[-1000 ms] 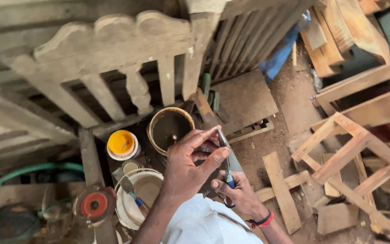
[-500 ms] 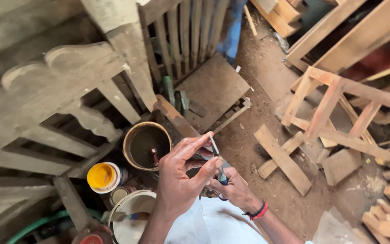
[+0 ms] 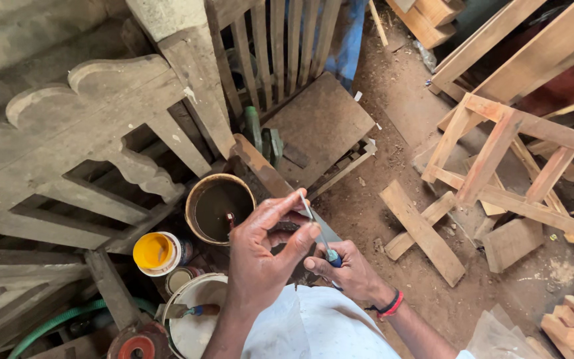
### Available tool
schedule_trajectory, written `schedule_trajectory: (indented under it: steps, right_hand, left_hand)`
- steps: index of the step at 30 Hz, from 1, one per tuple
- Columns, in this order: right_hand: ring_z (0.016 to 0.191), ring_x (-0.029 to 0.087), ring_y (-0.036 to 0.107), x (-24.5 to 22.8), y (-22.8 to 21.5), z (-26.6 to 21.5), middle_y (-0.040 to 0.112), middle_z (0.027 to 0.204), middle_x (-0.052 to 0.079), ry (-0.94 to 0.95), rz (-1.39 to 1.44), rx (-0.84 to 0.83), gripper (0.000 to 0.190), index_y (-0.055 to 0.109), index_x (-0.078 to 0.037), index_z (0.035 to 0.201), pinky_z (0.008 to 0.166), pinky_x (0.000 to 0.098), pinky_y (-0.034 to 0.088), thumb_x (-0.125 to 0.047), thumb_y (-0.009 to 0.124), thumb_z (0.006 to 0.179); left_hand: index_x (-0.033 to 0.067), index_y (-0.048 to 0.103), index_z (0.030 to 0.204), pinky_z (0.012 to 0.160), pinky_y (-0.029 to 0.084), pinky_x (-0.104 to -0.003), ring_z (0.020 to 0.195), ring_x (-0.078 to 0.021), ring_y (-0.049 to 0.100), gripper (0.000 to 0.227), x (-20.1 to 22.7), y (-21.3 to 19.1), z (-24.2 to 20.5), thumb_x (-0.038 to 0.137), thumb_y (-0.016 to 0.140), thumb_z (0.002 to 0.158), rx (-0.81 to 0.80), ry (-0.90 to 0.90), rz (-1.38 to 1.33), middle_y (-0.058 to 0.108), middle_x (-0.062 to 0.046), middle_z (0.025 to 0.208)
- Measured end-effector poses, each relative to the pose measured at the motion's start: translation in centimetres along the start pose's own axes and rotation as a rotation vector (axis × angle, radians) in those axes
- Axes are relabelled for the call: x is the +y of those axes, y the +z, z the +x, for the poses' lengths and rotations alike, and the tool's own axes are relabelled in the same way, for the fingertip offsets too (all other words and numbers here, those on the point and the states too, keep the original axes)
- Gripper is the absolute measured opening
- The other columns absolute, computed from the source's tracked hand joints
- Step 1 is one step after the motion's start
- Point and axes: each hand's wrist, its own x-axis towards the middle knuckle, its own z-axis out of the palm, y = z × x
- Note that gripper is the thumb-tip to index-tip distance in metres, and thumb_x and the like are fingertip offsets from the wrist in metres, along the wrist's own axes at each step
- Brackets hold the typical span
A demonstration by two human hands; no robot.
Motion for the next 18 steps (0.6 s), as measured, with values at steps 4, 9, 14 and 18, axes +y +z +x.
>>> schedule_trajectory:
  steps: [4,9,14,18]
  right_hand:
    - [0.052,0.006,0.052,-2.0,0.4,-0.4,0.052,0.057,-0.004,0.052,-0.013,-0.037,0.039,0.063,-0.005,0.073,0.046,0.0243,0.04,-0.039,0.075,0.09]
    - [0.058,0.005,0.055,-4.0,0.7,-0.8,0.056,0.066,-0.004,-0.002,0.09,-0.167,0.04,0.064,-0.004,0.087,0.052,0.0237,0.045,-0.043,0.074,0.093]
    - [0.057,0.006,0.052,-4.7,0.7,-1.1,0.053,0.063,-0.003,-0.021,0.117,-0.202,0.043,0.064,-0.003,0.085,0.051,0.0239,0.042,-0.044,0.073,0.094]
    - [0.058,0.006,0.053,-4.8,0.7,-1.0,0.051,0.064,-0.004,-0.005,0.134,-0.202,0.042,0.063,-0.003,0.085,0.052,0.0243,0.043,-0.043,0.073,0.094]
  left_hand:
    - [-0.0064,0.068,0.131,0.083,0.062,-0.025,0.101,-0.0115,0.07,0.043,-0.5,-0.5,0.7,0.01,0.074,0.092,0.154,-0.046,0.048,0.072,-0.008,0.111]
    - [-0.0063,0.069,0.127,0.074,0.066,-0.026,0.088,-0.0101,0.072,0.04,-1.2,-1.2,2.4,0.015,0.072,0.093,0.239,-0.076,-0.023,0.076,-0.008,0.103]
    - [-0.0075,0.07,0.124,0.073,0.066,-0.027,0.084,-0.0104,0.072,0.037,-1.5,-1.5,2.8,0.015,0.072,0.094,0.256,-0.092,-0.068,0.075,-0.008,0.099]
    - [-0.0078,0.07,0.124,0.074,0.067,-0.028,0.087,-0.0095,0.072,0.038,-1.5,-1.3,2.7,0.015,0.073,0.094,0.256,-0.055,-0.075,0.075,-0.008,0.1]
